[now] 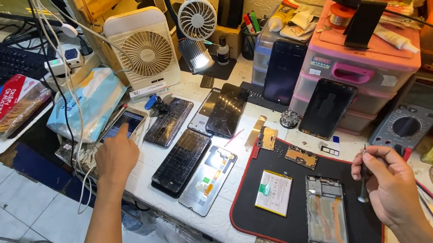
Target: Repairing a mobile phone by inspecting and connecting internal components like the screen and motherboard
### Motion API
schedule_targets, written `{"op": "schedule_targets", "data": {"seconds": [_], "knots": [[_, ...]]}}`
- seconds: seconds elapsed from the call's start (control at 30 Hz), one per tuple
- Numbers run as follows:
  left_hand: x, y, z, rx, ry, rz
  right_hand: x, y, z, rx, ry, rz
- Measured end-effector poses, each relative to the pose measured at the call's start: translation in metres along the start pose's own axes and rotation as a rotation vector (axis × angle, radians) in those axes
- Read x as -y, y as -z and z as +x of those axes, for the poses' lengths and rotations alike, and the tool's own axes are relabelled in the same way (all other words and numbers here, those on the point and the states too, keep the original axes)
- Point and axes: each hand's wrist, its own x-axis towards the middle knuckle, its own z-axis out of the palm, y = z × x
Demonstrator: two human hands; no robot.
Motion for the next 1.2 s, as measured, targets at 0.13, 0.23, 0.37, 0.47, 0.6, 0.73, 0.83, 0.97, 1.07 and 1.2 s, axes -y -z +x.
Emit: {"op": "schedule_targets", "data": {"seconds": [0.13,0.23,0.37,0.47,0.6,0.73,0.83,0.97,1.07,1.2], "knots": [[-0.004,-0.022,-0.003,-0.304,-0.134,0.090,0.001,0.000,0.000,-0.004,-0.011,0.015],[-0.048,-0.028,-0.029,-0.478,-0.517,-0.086,-0.009,0.001,0.002,0.028,-0.001,0.075],[-0.153,-0.009,-0.095,-0.372,-0.913,-0.509,0.004,-0.016,-0.007,-0.020,-0.046,0.036],[-0.219,0.002,-0.137,0.101,-1.005,-0.484,0.004,-0.018,-0.009,-0.022,-0.059,0.026],[-0.287,0.012,-0.182,0.531,-1.079,-0.269,0.008,-0.014,-0.007,-0.075,0.000,0.190],[-0.314,0.021,-0.198,0.835,-0.907,-0.443,0.009,0.007,0.007,-0.142,0.003,0.337],[-0.325,-0.001,-0.189,0.801,-0.917,-0.616,0.021,0.000,0.002,-0.186,-0.001,0.186],[-0.321,-0.018,-0.186,0.686,-0.976,-0.718,0.008,-0.003,0.005,-0.259,0.029,0.031],[-0.326,-0.018,-0.185,0.782,-0.893,-0.715,-0.001,0.004,0.011,-0.205,0.097,0.151],[-0.326,-0.027,-0.189,0.863,-0.799,-0.983,0.014,-0.009,0.002,-0.200,0.009,0.232]]}}
